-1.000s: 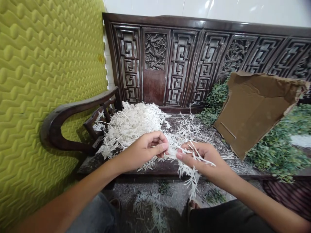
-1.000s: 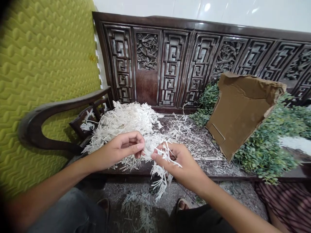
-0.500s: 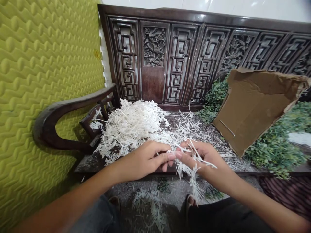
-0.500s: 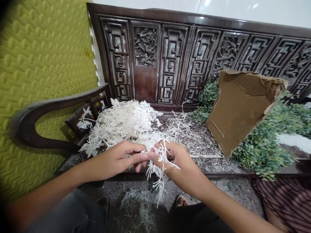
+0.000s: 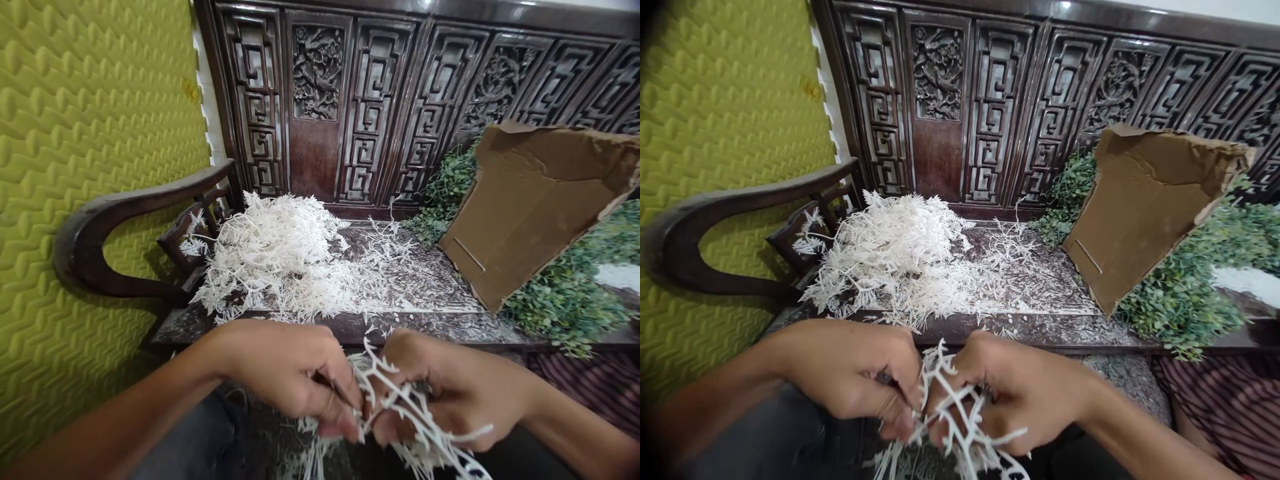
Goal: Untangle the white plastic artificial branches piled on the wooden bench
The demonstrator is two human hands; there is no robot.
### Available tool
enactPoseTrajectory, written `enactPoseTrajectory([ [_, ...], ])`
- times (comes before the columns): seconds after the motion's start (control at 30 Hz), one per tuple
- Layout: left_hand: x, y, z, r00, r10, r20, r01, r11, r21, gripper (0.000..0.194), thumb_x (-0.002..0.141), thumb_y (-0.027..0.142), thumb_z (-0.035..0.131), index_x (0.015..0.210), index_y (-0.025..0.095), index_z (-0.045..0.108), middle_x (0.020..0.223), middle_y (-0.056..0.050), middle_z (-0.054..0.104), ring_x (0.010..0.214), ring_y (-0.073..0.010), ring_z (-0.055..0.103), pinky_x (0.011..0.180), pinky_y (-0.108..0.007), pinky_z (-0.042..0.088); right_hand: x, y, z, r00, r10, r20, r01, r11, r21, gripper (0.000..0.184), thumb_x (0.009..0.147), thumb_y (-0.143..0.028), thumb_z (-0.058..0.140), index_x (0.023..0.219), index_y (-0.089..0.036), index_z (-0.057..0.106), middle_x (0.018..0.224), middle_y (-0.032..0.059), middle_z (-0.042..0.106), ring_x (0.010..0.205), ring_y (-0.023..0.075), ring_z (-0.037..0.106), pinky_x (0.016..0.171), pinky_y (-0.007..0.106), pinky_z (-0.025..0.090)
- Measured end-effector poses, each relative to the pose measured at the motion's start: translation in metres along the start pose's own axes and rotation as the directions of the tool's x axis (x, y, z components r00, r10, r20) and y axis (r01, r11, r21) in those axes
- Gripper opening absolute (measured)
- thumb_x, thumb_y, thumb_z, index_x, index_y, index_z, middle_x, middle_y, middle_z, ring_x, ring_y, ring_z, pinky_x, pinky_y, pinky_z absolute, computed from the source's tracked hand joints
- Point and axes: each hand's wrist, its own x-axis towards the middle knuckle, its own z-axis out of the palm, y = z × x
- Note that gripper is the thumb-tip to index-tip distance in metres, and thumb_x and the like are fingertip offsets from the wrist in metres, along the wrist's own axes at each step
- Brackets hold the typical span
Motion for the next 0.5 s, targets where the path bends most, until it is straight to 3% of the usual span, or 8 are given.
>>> enactPoseTrajectory([
  [0.1, 0.007, 0.004, 0.002, 0.979, 0.004, 0.206, 0.024, 0.991, -0.133, 0.022, 0.082, 0.022, 0.06, 0.061, 0.017, 0.061, 0.056, 0.002, 0.058, 0.055, -0.0116, 0.057, 0.052, -0.018, 0.044, 0.005, 0.008, 0.005, 0.979, -0.03, 0.202, 0.013, 0.996, 0.085, 0.031, 0.064, -0.003, 0.052, 0.089, -0.01, 0.069, 0.068, 0.0004, 0.058, 0.057, 0.0089, 0.049, 0.054, 0.018, 0.04],
  [0.17, 0.008, 0.005, 0.002, 0.915, 0.021, 0.403, 0.058, 0.982, -0.182, 0.029, 0.081, 0.023, 0.062, 0.053, 0.017, 0.056, 0.052, 0.002, 0.055, 0.052, -0.012, 0.056, 0.05, -0.019, 0.043, 0.007, 0.012, 0.008, 0.948, -0.067, 0.313, 0.026, 0.991, 0.134, 0.027, 0.06, -0.007, 0.054, 0.083, -0.008, 0.068, 0.064, -0.0006, 0.054, 0.054, 0.009, 0.049, 0.051, 0.017, 0.039],
  [0.23, 0.005, 0.003, 0.0, 0.863, -0.009, 0.505, 0.107, 0.981, -0.165, 0.032, 0.082, 0.025, 0.061, 0.052, 0.017, 0.053, 0.049, 0.002, 0.051, 0.048, -0.0109, 0.052, 0.048, -0.019, 0.04, 0.005, 0.016, 0.009, 0.929, -0.057, 0.367, -0.003, 0.987, 0.16, 0.027, 0.057, -0.007, 0.055, 0.08, -0.008, 0.067, 0.061, -0.0019, 0.052, 0.052, 0.0084, 0.048, 0.049, 0.017, 0.039],
  [0.3, -0.002, -0.003, -0.002, 0.909, -0.152, 0.387, 0.195, 0.978, -0.073, 0.028, 0.085, 0.027, 0.057, 0.059, 0.018, 0.057, 0.049, 0.003, 0.049, 0.045, -0.01, 0.046, 0.045, -0.02, 0.037, 0.0, 0.018, 0.008, 0.937, 0.011, 0.35, -0.084, 0.977, 0.194, 0.029, 0.057, -0.006, 0.054, 0.082, -0.009, 0.067, 0.064, -0.0014, 0.055, 0.053, 0.0084, 0.05, 0.051, 0.017, 0.04],
  [0.37, -0.01, -0.013, -0.002, 0.939, -0.328, 0.103, 0.322, 0.944, 0.071, 0.024, 0.087, 0.028, 0.051, 0.068, 0.018, 0.062, 0.052, 0.002, 0.051, 0.046, -0.0108, 0.046, 0.045, -0.021, 0.034, -0.006, 0.017, 0.006, 0.957, 0.112, 0.267, -0.168, 0.965, 0.2, 0.029, 0.06, -0.004, 0.053, 0.085, -0.009, 0.066, 0.07, 0.0007, 0.061, 0.059, 0.0097, 0.054, 0.055, 0.018, 0.043],
  [0.43, -0.016, -0.026, -0.004, 0.886, -0.419, -0.2, 0.458, 0.858, 0.231, 0.028, 0.089, 0.03, 0.047, 0.07, 0.018, 0.064, 0.058, -0.001, 0.057, 0.05, -0.0133, 0.05, 0.049, -0.024, 0.036, -0.012, 0.015, 0.003, 0.97, 0.204, 0.131, -0.221, 0.967, 0.129, 0.027, 0.064, -0.003, 0.051, 0.085, -0.011, 0.067, 0.074, 0.0019, 0.064, 0.064, 0.011, 0.057, 0.059, 0.019, 0.045],
  [0.5, -0.02, -0.038, -0.006, 0.838, -0.381, -0.39, 0.512, 0.795, 0.325, 0.032, 0.091, 0.034, 0.043, 0.076, 0.018, 0.066, 0.066, -0.004, 0.062, 0.058, -0.0165, 0.055, 0.056, -0.027, 0.04, -0.018, 0.013, 0.001, 0.961, 0.278, 0.001, -0.278, 0.961, 0.014, 0.027, 0.067, -0.001, 0.05, 0.085, -0.013, 0.067, 0.078, 0.003, 0.065, 0.069, 0.0128, 0.059, 0.063, 0.022, 0.047],
])
